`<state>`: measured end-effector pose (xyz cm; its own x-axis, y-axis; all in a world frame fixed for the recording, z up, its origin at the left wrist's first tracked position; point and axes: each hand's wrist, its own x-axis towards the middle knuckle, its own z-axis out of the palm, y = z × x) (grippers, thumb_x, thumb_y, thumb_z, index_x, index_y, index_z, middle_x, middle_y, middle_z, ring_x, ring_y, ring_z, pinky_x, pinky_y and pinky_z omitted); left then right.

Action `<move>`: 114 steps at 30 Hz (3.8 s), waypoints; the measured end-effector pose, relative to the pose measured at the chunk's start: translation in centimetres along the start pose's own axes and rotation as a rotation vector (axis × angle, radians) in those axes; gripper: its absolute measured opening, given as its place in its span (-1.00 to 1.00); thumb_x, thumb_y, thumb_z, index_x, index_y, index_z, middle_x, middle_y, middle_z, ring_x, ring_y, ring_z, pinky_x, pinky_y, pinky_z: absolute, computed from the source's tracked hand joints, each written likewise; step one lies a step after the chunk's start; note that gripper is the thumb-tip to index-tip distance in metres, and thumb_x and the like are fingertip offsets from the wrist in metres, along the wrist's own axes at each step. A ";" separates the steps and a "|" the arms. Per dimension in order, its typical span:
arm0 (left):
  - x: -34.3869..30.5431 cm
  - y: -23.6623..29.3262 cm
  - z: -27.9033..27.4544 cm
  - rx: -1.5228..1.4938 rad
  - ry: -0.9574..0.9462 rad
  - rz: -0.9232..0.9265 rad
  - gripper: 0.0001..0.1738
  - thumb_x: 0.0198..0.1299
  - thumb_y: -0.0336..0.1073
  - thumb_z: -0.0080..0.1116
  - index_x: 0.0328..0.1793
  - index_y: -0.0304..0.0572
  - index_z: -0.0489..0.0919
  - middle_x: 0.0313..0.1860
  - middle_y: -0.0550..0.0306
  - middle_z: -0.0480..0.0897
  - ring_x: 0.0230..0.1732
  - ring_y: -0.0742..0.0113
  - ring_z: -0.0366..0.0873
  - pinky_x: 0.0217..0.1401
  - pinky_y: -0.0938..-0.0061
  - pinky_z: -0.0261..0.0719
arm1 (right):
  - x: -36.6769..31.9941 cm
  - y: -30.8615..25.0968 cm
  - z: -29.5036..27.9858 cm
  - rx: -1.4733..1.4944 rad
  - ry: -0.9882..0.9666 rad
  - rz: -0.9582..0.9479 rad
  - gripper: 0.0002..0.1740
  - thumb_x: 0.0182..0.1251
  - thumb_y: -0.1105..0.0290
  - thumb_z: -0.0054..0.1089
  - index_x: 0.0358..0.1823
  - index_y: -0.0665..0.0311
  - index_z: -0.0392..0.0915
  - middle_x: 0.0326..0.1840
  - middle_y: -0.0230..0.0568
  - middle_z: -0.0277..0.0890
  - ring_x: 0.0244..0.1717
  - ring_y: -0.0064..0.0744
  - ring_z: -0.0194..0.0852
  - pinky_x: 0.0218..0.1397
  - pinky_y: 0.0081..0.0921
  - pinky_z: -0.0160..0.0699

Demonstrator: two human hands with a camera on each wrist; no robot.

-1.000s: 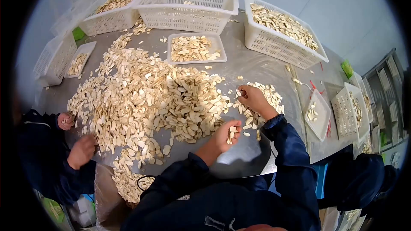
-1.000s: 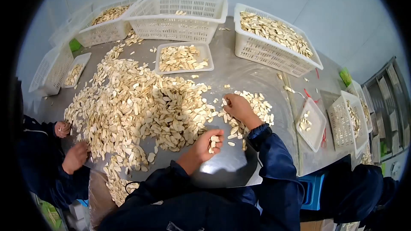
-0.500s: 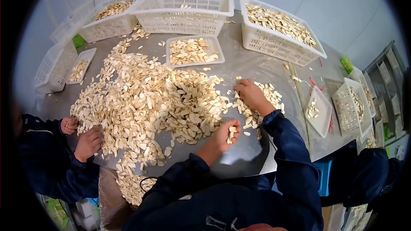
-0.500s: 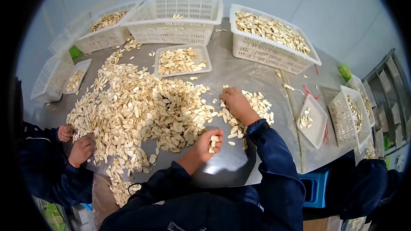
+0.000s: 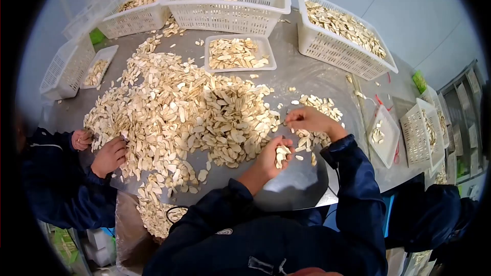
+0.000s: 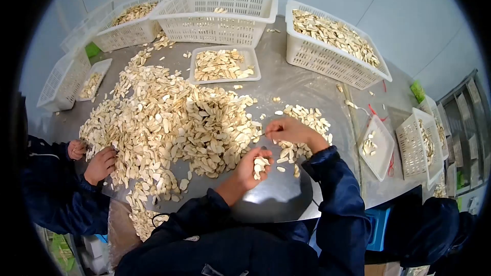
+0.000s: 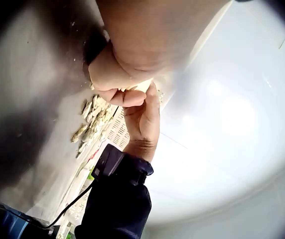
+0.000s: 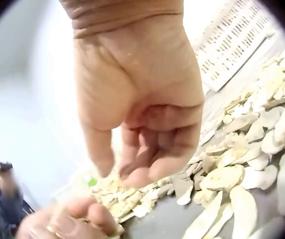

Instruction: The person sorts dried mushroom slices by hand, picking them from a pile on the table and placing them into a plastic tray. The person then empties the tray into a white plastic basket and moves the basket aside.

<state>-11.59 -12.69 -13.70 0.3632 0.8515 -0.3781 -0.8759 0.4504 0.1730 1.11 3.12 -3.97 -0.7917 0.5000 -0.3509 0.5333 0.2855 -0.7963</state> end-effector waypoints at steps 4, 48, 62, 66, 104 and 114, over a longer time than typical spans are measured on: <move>0.6 -0.1 -0.8 0.071 -0.043 -0.044 -0.82 0.43 -0.17 0.01 -0.08 -0.05 0.54 -0.29 0.21 0.59 -0.41 0.46 0.51 -0.60 0.68 0.35 | 4.2 2.2 2.2 -0.496 0.380 -0.267 -0.76 0.24 0.33 0.23 -0.10 0.22 0.66 -0.30 -0.13 0.60 -0.30 -0.16 0.61 -0.14 -0.37 0.59; 1.3 -0.7 -1.8 0.044 -0.078 -0.073 -0.79 0.45 -0.15 -0.02 -0.06 -0.07 0.55 -0.30 0.22 0.59 -0.44 0.50 0.50 -0.61 0.69 0.36 | 6.1 0.8 5.4 -0.335 0.431 -0.418 -0.84 0.23 0.38 0.24 -0.21 0.25 0.67 -0.23 -0.08 0.61 -0.14 0.05 0.58 -0.05 -0.22 0.56; 0.8 -0.5 -0.6 -0.035 -0.033 -0.112 -0.73 0.47 -0.11 -0.04 0.01 -0.08 0.56 -0.18 0.05 0.68 -0.24 0.25 0.68 -0.57 0.64 0.54 | 1.2 0.4 2.5 -0.205 0.123 -0.141 -0.75 0.38 0.27 0.24 -0.06 0.28 0.62 -0.34 -0.35 0.61 -0.31 -0.55 0.54 -0.21 -0.57 0.54; 1.2 -0.9 -1.5 0.068 -0.145 -0.163 -0.78 0.46 -0.14 -0.02 0.04 -0.03 0.53 -0.21 0.17 0.63 -0.34 0.44 0.58 -0.58 0.69 0.45 | 3.2 0.6 5.4 -0.498 0.398 -0.480 -0.76 0.23 0.30 0.23 -0.19 0.31 0.60 -0.37 -0.10 0.57 -0.27 -0.07 0.58 -0.17 -0.30 0.54; 0.3 -1.5 -0.4 0.199 -0.078 -0.131 -0.79 0.46 -0.16 -0.04 0.00 -0.07 0.53 -0.26 0.24 0.61 -0.38 0.55 0.49 -0.55 0.71 0.34 | 2.5 2.6 4.5 -0.680 0.337 -0.363 -0.80 0.13 0.47 0.21 -0.19 0.21 0.62 -0.09 -0.16 0.59 0.09 -0.01 0.48 0.15 -0.20 0.52; 1.0 -2.2 -0.9 0.253 -0.078 -0.129 -0.78 0.48 -0.15 -0.06 0.00 -0.07 0.52 -0.26 0.24 0.59 -0.41 0.55 0.50 -0.56 0.70 0.36 | 4.9 -0.6 6.9 -0.621 0.377 -0.511 -0.77 0.19 0.46 0.21 -0.11 0.19 0.62 -0.17 -0.11 0.57 -0.07 0.03 0.53 -0.01 -0.18 0.57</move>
<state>-9.63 -13.09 -15.24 0.4985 0.7966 -0.3420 -0.7173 0.6006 0.3533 -5.09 -0.25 -8.62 -0.8849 0.3946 0.2476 0.2933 0.8849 -0.3619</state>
